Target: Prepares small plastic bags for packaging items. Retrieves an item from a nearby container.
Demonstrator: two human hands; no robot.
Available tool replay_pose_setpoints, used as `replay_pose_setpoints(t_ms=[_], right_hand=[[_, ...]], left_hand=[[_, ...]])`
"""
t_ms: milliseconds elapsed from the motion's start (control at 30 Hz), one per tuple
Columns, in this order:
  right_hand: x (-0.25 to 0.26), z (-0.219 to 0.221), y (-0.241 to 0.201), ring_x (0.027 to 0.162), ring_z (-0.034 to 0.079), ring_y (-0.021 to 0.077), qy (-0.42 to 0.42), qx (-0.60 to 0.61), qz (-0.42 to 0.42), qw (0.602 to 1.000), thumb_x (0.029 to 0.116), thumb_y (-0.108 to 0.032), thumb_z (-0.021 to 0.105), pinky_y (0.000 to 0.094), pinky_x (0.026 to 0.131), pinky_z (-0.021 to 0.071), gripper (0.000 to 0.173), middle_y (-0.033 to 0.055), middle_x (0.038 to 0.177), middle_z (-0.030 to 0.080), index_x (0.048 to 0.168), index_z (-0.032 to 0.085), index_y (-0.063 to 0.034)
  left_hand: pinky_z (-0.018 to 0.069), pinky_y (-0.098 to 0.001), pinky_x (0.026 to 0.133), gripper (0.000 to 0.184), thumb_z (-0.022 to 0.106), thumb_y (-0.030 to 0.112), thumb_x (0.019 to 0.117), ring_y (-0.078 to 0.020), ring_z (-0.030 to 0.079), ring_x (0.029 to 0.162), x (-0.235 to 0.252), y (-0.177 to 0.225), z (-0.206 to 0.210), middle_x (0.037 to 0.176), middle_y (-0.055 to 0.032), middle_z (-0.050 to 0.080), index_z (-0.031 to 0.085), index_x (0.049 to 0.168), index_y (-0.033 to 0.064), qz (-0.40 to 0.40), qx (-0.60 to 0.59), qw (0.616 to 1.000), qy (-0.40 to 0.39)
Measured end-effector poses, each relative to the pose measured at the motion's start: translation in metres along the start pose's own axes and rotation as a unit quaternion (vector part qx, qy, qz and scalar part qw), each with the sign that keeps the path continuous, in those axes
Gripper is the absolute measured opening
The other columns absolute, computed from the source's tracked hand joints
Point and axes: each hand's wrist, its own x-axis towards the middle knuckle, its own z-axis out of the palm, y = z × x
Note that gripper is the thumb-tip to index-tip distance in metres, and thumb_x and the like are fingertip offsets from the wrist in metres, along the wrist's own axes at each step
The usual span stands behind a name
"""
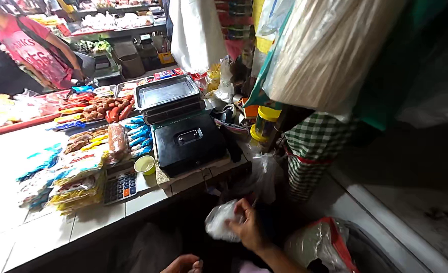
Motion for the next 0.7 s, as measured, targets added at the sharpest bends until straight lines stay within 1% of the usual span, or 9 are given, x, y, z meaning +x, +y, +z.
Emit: replay_pose_setpoints(t_ms=[100, 167, 233, 333, 367, 467, 533, 600, 700], right_hand=[[-0.064, 0.041, -0.029, 0.098, 0.068, 0.0128, -0.049, 0.051, 0.004, 0.997, 0.0722, -0.001, 0.081, 0.0300, 0.088, 0.0583, 0.070, 0.0143, 0.112, 0.069, 0.136, 0.053, 0.0068], [-0.096, 0.053, -0.039, 0.097, 0.068, 0.0114, -0.019, 0.054, 0.015, 0.998, 0.0756, -0.002, 0.075, 0.0267, 0.087, 0.0572, 0.041, 0.0124, 0.106, 0.070, 0.115, 0.068, 0.0058], [-0.127, 0.051, -0.042, 0.095, 0.060, 0.0068, -0.008, 0.082, 0.039, 0.996, 0.0802, -0.008, 0.067, 0.0199, 0.083, 0.0510, 0.024, 0.0072, 0.100, 0.064, 0.101, 0.073, 0.0036], [-0.170, 0.031, -0.047, 0.119, 0.062, 0.0149, -0.062, 0.135, 0.056, 0.987, 0.0943, -0.024, 0.067, 0.0299, 0.094, 0.0578, 0.038, 0.0156, 0.138, 0.055, 0.118, 0.068, 0.0061], [-0.183, 0.026, -0.050, 0.118, 0.065, 0.0171, -0.059, 0.129, 0.055, 0.988, 0.0973, -0.025, 0.066, 0.0330, 0.093, 0.0602, 0.036, 0.0183, 0.141, 0.055, 0.113, 0.069, 0.0068], [-0.218, 0.007, -0.058, 0.101, 0.072, 0.0102, 0.000, 0.076, 0.053, 0.996, 0.0988, -0.013, 0.063, 0.0277, 0.091, 0.0581, 0.025, 0.0149, 0.113, 0.075, 0.098, 0.076, 0.0077], [-0.239, -0.008, -0.056, 0.092, 0.072, 0.0092, 0.040, 0.041, 0.072, 0.996, 0.0878, -0.010, 0.077, 0.0255, 0.085, 0.0586, 0.017, 0.0125, 0.101, 0.076, 0.092, 0.075, 0.0065], [-0.263, -0.025, -0.055, 0.086, 0.069, 0.0125, 0.065, 0.047, 0.129, 0.988, 0.0772, -0.004, 0.085, 0.0279, 0.080, 0.0582, 0.037, 0.0131, 0.098, 0.072, 0.108, 0.067, 0.0079], [-0.300, -0.068, -0.051, 0.105, 0.068, 0.0237, 0.046, 0.105, 0.194, 0.974, 0.0817, 0.008, 0.075, 0.0397, 0.091, 0.0587, 0.070, 0.0202, 0.122, 0.064, 0.144, 0.044, 0.0028]], left_hand=[[0.0502, -0.0239, 0.106, 0.015, 0.083, 0.022, 0.0840, -0.0050, 0.052, 0.129, 0.000, -0.003, 0.007, 0.134, 0.0014, 0.057, 0.079, 0.098, 0.0234, 0.119, 0.098, 0.987, -0.043], [0.0481, -0.0268, 0.111, 0.016, 0.085, 0.023, 0.0820, -0.0097, 0.045, 0.141, -0.006, 0.001, 0.010, 0.151, -0.0027, 0.046, 0.079, 0.096, 0.0284, 0.155, 0.100, 0.981, -0.065], [0.0602, -0.0243, 0.091, 0.018, 0.082, 0.009, 0.0818, -0.0070, 0.064, 0.118, -0.019, 0.009, 0.014, 0.135, -0.0021, 0.062, 0.079, 0.097, 0.0177, 0.144, 0.057, 0.984, -0.083], [0.0619, -0.0202, 0.075, 0.016, 0.077, -0.003, 0.0787, -0.0025, 0.071, 0.089, -0.036, 0.011, 0.016, 0.100, -0.0022, 0.075, 0.078, 0.093, 0.0042, 0.136, 0.075, 0.985, -0.076], [0.0613, -0.0191, 0.074, 0.013, 0.076, -0.003, 0.0774, -0.0007, 0.071, 0.085, -0.041, 0.010, 0.018, 0.095, -0.0021, 0.075, 0.078, 0.090, 0.0020, 0.139, 0.099, 0.982, -0.080], [0.0578, -0.0151, 0.067, 0.008, 0.074, -0.003, 0.0739, 0.0038, 0.067, 0.073, -0.055, 0.008, 0.036, 0.083, -0.0013, 0.074, 0.076, 0.081, -0.0011, 0.133, 0.134, 0.973, -0.136], [0.0567, -0.0138, 0.064, 0.003, 0.075, 0.000, 0.0740, 0.0057, 0.066, 0.069, -0.066, 0.010, 0.058, 0.078, 0.0010, 0.074, 0.075, 0.077, 0.0005, 0.143, 0.131, 0.965, -0.174], [0.0567, -0.0142, 0.063, 0.003, 0.072, 0.005, 0.0741, 0.0058, 0.066, 0.068, -0.081, 0.012, 0.087, 0.076, 0.0020, 0.074, 0.074, 0.073, 0.0028, 0.173, 0.150, 0.950, -0.210], [0.0595, -0.0208, 0.074, 0.011, 0.066, 0.007, 0.0756, -0.0018, 0.071, 0.079, -0.100, 0.011, 0.144, 0.077, -0.0005, 0.075, 0.071, 0.067, 0.0050, 0.242, 0.169, 0.910, -0.291]])
